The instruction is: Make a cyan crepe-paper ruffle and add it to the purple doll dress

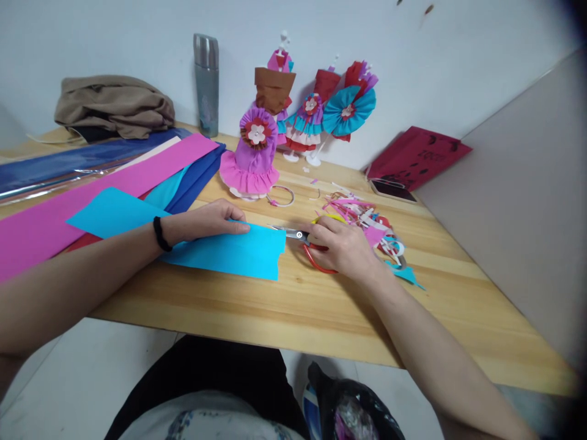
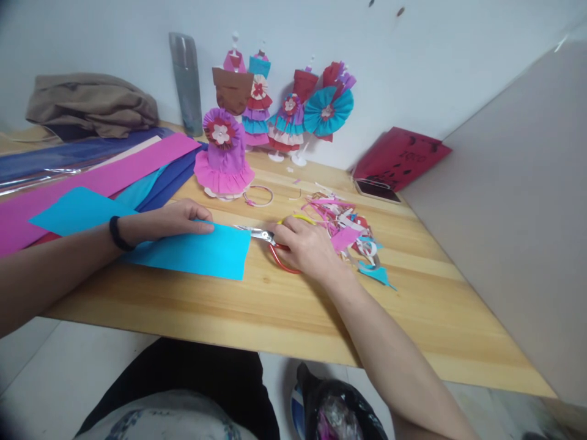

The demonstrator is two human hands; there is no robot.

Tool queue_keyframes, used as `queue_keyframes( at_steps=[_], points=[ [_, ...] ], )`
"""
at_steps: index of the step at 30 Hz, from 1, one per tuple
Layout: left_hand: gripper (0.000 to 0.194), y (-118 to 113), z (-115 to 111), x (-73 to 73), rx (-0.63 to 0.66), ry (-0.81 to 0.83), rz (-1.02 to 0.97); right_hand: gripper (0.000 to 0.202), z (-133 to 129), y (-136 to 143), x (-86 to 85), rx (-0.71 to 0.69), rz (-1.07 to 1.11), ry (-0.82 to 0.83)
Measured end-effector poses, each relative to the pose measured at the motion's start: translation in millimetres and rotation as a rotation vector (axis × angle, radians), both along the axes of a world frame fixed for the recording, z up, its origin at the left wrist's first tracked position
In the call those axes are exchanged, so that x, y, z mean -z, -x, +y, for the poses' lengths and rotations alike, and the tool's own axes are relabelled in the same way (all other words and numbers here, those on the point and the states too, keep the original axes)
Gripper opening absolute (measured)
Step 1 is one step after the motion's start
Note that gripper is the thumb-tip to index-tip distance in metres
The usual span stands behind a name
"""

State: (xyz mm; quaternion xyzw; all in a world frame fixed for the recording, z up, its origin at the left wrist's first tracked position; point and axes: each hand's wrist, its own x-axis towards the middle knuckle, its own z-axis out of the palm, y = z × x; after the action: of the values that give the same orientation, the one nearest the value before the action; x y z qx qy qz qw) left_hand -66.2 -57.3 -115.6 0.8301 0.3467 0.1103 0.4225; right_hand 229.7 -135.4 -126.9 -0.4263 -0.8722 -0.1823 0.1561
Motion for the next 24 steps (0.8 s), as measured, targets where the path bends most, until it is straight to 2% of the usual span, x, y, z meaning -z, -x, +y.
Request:
queue_keyframes(
  at_steps=[6, 14, 24],
  points=[
    [0.042, 0.1, 0.3, -1.5, -0.009, 0.025, 0.002, 0.021, -1.6, 1.3, -6.9, 0.004, 0.037, 0.085],
    [0.045, 1.6, 3.1, 3.3, -0.001, 0.019, -0.033, 0.027, 0.9, -2.2, -1.3, 0.016, 0.026, 0.031],
    [0.045, 1.1, 1.6, -1.0, 0.01, 0.035, -0.021, 0.024, 2.7, -3.7, 4.7, 0.027, 0.004, -0.027]
  ],
)
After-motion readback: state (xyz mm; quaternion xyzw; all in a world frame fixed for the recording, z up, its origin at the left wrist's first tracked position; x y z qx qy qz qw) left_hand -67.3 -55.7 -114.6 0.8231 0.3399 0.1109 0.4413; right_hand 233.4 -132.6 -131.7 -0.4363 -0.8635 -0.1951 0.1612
